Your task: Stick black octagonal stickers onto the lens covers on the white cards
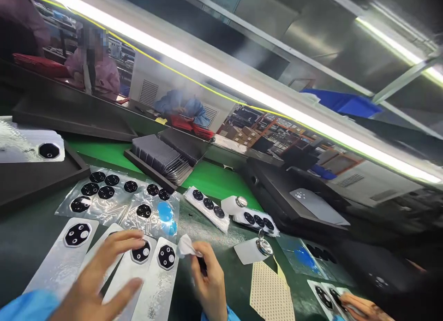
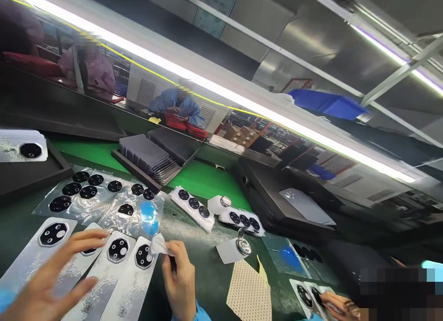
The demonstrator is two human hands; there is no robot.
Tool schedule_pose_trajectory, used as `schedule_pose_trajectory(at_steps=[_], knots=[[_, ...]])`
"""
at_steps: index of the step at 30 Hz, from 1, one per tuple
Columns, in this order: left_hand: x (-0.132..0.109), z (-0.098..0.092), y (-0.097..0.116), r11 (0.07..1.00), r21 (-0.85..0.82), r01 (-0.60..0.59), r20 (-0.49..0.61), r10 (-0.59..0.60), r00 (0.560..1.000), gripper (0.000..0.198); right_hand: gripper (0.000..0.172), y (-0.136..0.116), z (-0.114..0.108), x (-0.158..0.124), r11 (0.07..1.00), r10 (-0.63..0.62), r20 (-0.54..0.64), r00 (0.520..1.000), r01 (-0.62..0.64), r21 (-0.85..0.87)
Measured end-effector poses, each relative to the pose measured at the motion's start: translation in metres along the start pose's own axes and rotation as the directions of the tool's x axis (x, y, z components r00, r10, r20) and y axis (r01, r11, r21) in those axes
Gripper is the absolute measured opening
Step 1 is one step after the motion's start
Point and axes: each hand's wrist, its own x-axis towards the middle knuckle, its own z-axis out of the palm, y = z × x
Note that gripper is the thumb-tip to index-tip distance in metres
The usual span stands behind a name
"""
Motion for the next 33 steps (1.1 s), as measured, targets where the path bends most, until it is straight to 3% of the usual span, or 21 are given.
schedule_pose_trajectory(at_steps=[2,4,5,9,13,18,22,25,26,28,30,33], knots=[[0.013,0.03,0.027,0.99,-0.143,-0.019,0.192,0.046,0.98,0.054,0.016,-0.023,0.008,-0.011,0.997,0.015,0.009,1.0,-0.016,0.079],[0.022,0.046,0.038,0.973,-0.229,0.012,0.272,0.052,0.961,0.053,0.016,-0.04,0.014,-0.021,0.993,0.029,0.009,1.0,-0.03,0.117],[0.024,0.049,0.039,0.968,-0.25,0.024,0.291,0.052,0.955,0.044,0.019,-0.045,0.016,-0.025,0.991,0.038,0.006,0.999,-0.038,0.128],[0.019,0.047,0.031,0.962,-0.26,0.083,0.301,-0.001,0.954,0.015,0.039,-0.056,0.02,-0.04,0.993,0.068,-0.012,0.998,-0.067,0.099],[0.011,0.046,0.024,0.958,-0.276,0.083,0.266,-0.007,0.964,0.016,0.043,-0.057,0.02,-0.05,0.997,0.053,-0.024,0.998,-0.051,0.066],[0.005,0.05,0.022,0.951,-0.297,0.089,0.256,-0.011,0.967,0.019,0.037,-0.059,0.02,-0.053,0.987,0.071,-0.064,0.995,-0.061,0.146],[0.005,0.051,0.026,0.952,-0.289,0.099,0.294,-0.01,0.956,0.021,0.025,-0.063,0.025,-0.056,0.914,0.246,-0.072,0.967,-0.206,0.348],[0.007,0.057,0.025,0.929,-0.342,0.138,0.34,-0.015,0.94,0.028,0.021,-0.064,0.031,-0.062,0.76,0.439,-0.009,0.898,-0.366,0.537],[0.009,0.06,0.023,0.899,-0.393,0.194,0.391,-0.027,0.92,0.032,0.022,-0.063,0.031,-0.063,0.705,0.488,0.021,0.873,-0.407,0.581],[0.01,0.064,0.019,0.798,-0.485,0.358,0.544,-0.046,0.838,0.041,0.025,-0.063,0.031,-0.065,0.623,0.533,0.075,0.843,-0.451,0.638],[0.012,0.066,0.017,0.688,-0.507,0.52,0.685,-0.045,0.727,0.047,0.026,-0.065,0.028,-0.065,0.597,0.534,0.105,0.839,-0.462,0.656],[0.015,0.061,0.02,0.606,-0.448,0.657,0.812,-0.031,0.583,0.041,0.029,-0.067,0.023,-0.064,0.584,0.5,0.148,0.854,-0.458,0.67]])
